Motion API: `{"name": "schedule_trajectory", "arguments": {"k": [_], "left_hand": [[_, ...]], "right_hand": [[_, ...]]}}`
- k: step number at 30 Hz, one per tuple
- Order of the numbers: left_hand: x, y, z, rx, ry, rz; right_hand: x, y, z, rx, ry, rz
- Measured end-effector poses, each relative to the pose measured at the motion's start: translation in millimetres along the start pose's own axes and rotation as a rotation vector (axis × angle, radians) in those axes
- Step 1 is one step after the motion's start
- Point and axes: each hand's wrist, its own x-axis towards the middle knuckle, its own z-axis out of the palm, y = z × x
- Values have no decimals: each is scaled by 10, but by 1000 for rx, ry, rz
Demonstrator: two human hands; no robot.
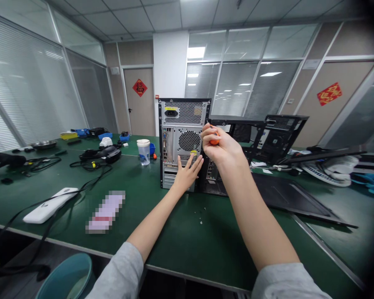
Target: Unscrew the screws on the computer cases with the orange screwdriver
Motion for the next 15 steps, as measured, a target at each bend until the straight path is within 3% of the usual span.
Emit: {"name": "schedule_trajectory", "arguments": {"k": [10,15], "left_hand": [[4,5,-23,-17,-33,-1],[6,2,-22,-23,-24,-6]], "right_hand": [[-29,35,43,34,26,-9],[-26,43,45,-60,15,-20]]}}
